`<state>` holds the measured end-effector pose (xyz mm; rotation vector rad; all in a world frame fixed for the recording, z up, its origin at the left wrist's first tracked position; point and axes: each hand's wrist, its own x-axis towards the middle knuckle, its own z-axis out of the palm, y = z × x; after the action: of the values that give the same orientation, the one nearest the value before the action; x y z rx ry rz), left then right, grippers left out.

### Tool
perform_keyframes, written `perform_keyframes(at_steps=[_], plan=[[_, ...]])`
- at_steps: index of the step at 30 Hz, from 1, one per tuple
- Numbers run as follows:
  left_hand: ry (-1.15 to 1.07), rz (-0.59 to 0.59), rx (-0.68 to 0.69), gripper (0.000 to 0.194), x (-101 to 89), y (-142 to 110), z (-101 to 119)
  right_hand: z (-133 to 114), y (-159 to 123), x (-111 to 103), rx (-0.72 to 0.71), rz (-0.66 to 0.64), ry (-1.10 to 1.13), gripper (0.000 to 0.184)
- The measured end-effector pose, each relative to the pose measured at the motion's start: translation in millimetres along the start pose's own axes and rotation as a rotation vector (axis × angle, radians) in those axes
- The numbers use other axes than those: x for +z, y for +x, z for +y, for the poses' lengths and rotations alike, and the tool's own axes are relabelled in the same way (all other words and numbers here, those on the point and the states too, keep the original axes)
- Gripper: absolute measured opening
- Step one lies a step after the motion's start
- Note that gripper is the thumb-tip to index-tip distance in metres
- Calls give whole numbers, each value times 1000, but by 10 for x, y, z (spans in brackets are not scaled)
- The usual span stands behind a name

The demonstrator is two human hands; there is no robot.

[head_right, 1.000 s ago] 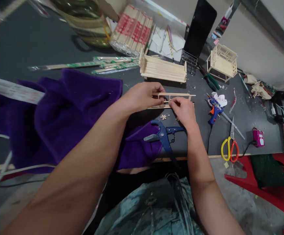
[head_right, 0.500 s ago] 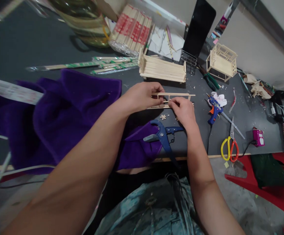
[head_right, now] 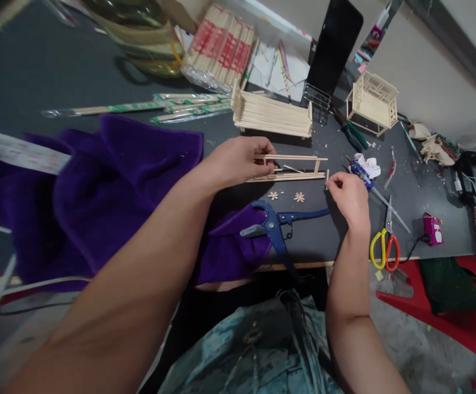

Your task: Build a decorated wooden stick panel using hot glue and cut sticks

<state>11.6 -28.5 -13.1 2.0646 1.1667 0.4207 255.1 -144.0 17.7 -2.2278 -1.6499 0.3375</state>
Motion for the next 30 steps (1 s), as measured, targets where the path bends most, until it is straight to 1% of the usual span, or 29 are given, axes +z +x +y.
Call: perform_keyframes(at_steps=[2, 5, 7, 8, 10, 12, 13, 15, 18, 21, 24, 30], plan=[[1, -2, 0, 23, -5, -2, 4, 50, -31, 18, 22, -54, -123, 18], [-4, 9, 11, 20, -7, -5, -4, 77, -51, 105, 4, -118, -229, 18], [-14, 12, 18, 18, -5, -5, -17, 61, -53, 155, -20, -110, -256, 17], [-19, 11, 21, 18, -2, -4, -25, 37, -51, 175, -46, -80, -255, 17], [-27, 9, 31, 18, 5, 0, -41, -46, -35, 214, -141, 4, -226, 18], [-29, 14, 41, 19, 14, 7, -55, -177, 3, 263, -263, 48, -205, 23], [-26, 18, 43, 19, 18, 10, -59, -254, 32, 294, -313, 34, -220, 26], [-15, 26, 34, 18, 23, 16, -58, -405, 105, 363, -357, -37, -310, 29], [0, 19, 16, 19, 21, 20, -37, -561, 219, 453, -376, -138, -474, 32], [5, 13, 20, 19, 14, 18, -12, -599, 297, 501, -389, -174, -577, 34], [7, 21, 29, 19, 15, 17, -6, -583, 339, 522, -380, -172, -605, 33], [1, 28, 44, 18, 21, 20, -20, -567, 389, 555, -382, -158, -570, 28]])
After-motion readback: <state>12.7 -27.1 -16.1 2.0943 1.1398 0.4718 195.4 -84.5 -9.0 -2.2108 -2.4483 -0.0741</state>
